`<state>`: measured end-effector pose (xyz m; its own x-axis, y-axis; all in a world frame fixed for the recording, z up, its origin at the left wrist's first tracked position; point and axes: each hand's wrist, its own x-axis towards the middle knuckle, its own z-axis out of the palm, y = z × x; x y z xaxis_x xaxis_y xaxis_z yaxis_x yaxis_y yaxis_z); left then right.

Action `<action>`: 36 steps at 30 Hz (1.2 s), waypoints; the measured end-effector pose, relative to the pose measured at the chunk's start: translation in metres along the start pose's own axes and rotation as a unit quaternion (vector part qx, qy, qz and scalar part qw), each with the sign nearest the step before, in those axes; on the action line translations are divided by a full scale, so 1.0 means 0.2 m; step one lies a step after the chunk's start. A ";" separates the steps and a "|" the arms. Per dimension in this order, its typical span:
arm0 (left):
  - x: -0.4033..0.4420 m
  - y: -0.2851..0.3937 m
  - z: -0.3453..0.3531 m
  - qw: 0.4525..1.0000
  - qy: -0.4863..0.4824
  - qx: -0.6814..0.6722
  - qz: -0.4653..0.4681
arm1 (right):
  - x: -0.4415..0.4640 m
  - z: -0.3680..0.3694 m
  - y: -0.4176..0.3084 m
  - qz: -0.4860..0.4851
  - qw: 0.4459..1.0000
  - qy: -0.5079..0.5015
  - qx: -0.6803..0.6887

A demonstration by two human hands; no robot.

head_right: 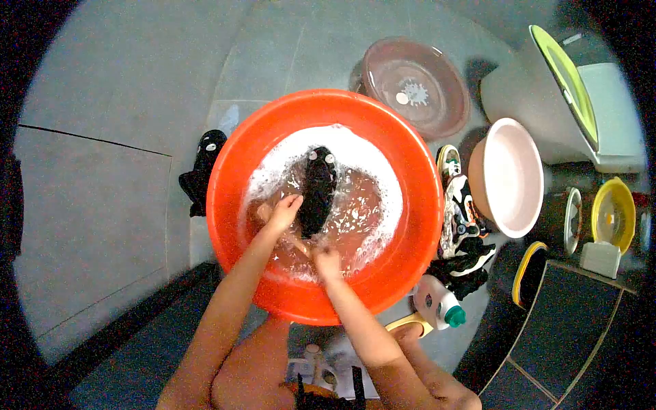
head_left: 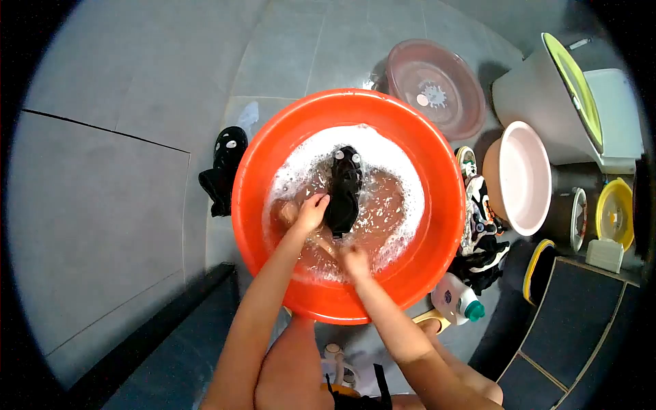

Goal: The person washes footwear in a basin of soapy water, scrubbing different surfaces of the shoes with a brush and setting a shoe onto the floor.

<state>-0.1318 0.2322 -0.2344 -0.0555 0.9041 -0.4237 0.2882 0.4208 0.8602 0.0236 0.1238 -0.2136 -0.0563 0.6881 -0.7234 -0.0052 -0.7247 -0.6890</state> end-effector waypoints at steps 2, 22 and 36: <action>0.04 -0.08 -0.01 1.000 0.010 0.011 -0.020 | -0.06 0.14 -0.02 -0.165 0.906 0.030 -0.389; 0.10 0.36 -0.20 0.981 0.032 0.058 0.181 | -0.27 -0.55 -0.57 -0.005 0.717 -0.033 -0.697; 0.07 0.16 -0.18 1.000 -0.003 -0.003 0.003 | -0.04 -0.23 -0.52 -0.224 0.863 0.176 -0.418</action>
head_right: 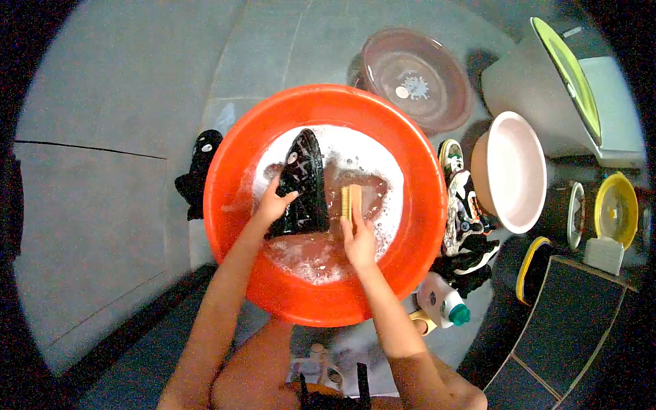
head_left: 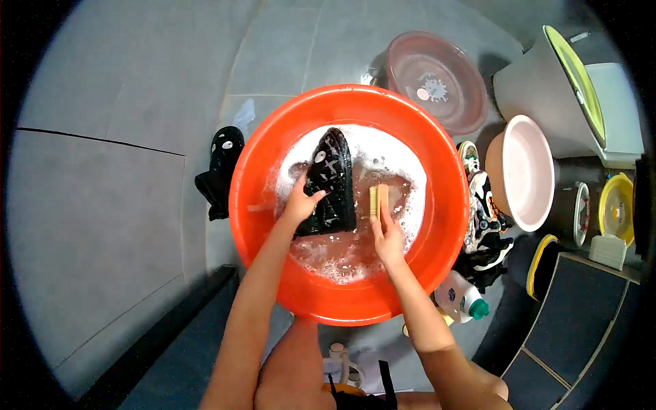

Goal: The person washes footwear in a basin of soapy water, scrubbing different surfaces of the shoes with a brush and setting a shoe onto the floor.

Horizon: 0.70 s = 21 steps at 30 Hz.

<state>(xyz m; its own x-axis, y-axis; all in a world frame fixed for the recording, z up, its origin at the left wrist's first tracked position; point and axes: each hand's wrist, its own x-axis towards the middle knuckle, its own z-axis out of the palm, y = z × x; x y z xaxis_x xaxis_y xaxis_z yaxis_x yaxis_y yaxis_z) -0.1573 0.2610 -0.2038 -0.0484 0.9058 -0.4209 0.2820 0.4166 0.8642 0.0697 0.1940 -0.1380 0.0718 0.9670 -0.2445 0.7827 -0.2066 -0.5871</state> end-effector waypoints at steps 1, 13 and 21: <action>-0.03 0.05 0.04 0.998 0.040 0.035 0.020 | 0.01 -0.01 -0.04 -0.039 0.999 0.029 -0.005; -0.15 0.24 0.21 0.979 0.052 0.195 0.039 | 0.36 0.13 -0.24 -0.057 0.990 0.090 -0.089; -0.19 0.17 0.28 0.987 -0.037 0.154 -0.031 | 0.58 0.25 0.00 0.027 0.996 0.019 0.084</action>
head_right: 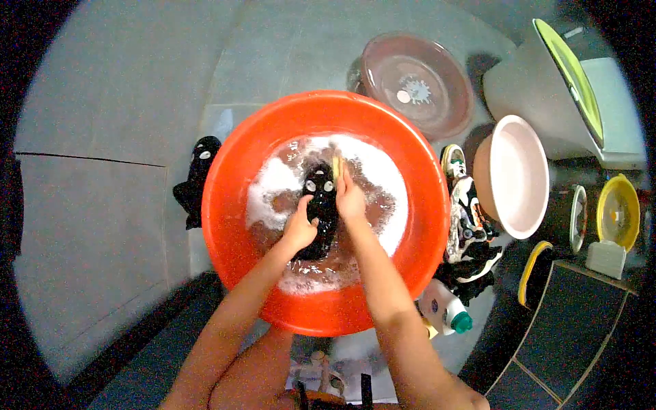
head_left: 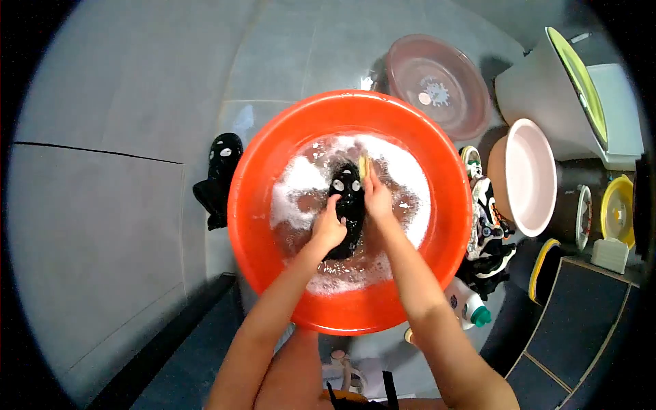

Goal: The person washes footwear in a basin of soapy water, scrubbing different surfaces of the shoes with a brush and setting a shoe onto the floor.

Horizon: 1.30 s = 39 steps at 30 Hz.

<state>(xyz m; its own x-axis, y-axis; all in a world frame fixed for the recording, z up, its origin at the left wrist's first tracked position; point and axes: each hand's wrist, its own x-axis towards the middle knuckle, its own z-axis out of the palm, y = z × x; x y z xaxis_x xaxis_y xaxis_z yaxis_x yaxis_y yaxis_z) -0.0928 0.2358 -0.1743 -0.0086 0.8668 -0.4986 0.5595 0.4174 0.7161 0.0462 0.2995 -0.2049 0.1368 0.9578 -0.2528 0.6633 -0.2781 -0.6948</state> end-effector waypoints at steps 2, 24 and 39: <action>0.02 0.02 -0.01 0.998 -0.032 -0.055 -0.029 | -0.24 -0.05 0.12 0.027 0.999 -0.035 0.023; 0.09 0.00 0.03 0.995 -0.065 0.056 -0.049 | -0.24 -0.11 -0.13 -0.151 0.969 -0.035 -0.194; 0.04 0.10 0.00 0.991 -0.069 0.109 -0.048 | -0.39 -0.27 -0.16 -0.134 0.949 -0.104 -0.266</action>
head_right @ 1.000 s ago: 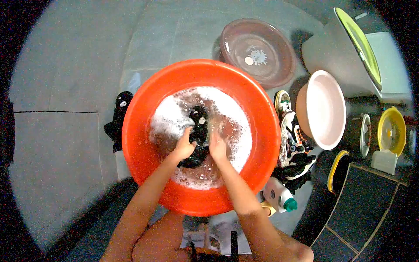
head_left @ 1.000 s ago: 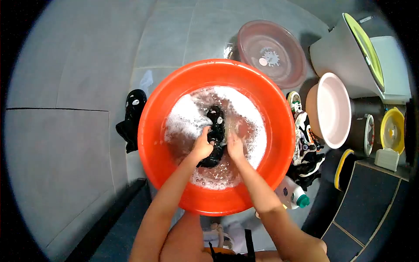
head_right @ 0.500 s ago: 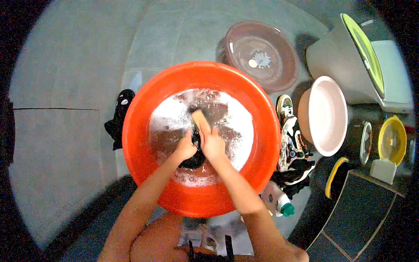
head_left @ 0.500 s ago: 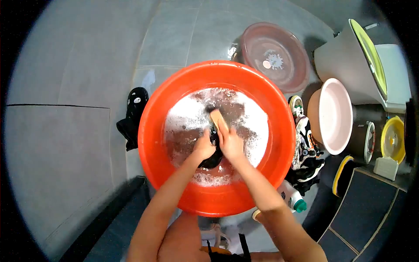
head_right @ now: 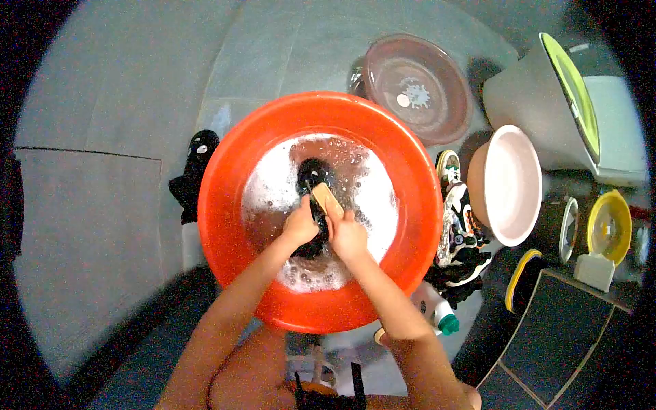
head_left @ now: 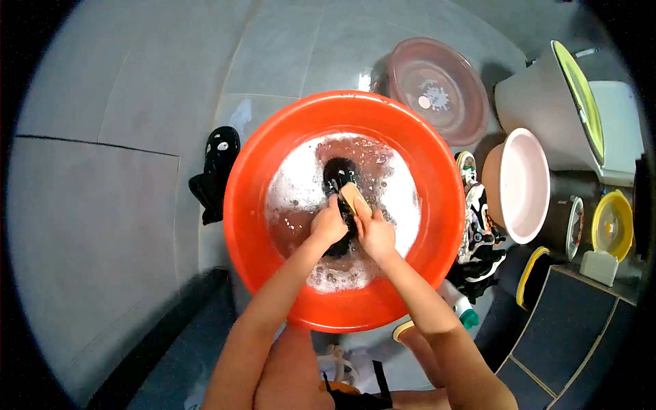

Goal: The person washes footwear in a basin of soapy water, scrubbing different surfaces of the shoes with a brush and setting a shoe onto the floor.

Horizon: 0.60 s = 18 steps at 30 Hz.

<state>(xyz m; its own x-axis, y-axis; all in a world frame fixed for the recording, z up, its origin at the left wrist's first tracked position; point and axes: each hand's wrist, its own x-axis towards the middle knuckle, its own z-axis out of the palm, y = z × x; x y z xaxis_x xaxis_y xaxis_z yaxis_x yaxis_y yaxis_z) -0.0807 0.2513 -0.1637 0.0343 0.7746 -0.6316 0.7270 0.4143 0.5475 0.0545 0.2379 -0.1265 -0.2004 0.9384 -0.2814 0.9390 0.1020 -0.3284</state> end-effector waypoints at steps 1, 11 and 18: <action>-0.01 0.02 0.01 1.000 0.006 0.021 -0.006 | 0.08 0.02 0.01 0.005 1.000 0.003 -0.016; -0.32 0.08 -0.06 0.996 0.006 0.037 0.084 | 0.63 0.03 0.02 0.050 0.997 -0.022 -0.055; -0.22 0.10 0.03 0.986 -0.054 0.154 0.043 | 0.13 -0.08 -0.11 -0.027 0.997 -0.047 -0.050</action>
<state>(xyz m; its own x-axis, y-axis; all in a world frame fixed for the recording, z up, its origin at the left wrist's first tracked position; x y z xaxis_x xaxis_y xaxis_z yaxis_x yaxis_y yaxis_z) -0.0648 0.2224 -0.1281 0.1662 0.7381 -0.6539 0.8911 0.1716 0.4202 0.0334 0.2660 -0.1117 -0.2727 0.8962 -0.3500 0.9483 0.1889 -0.2550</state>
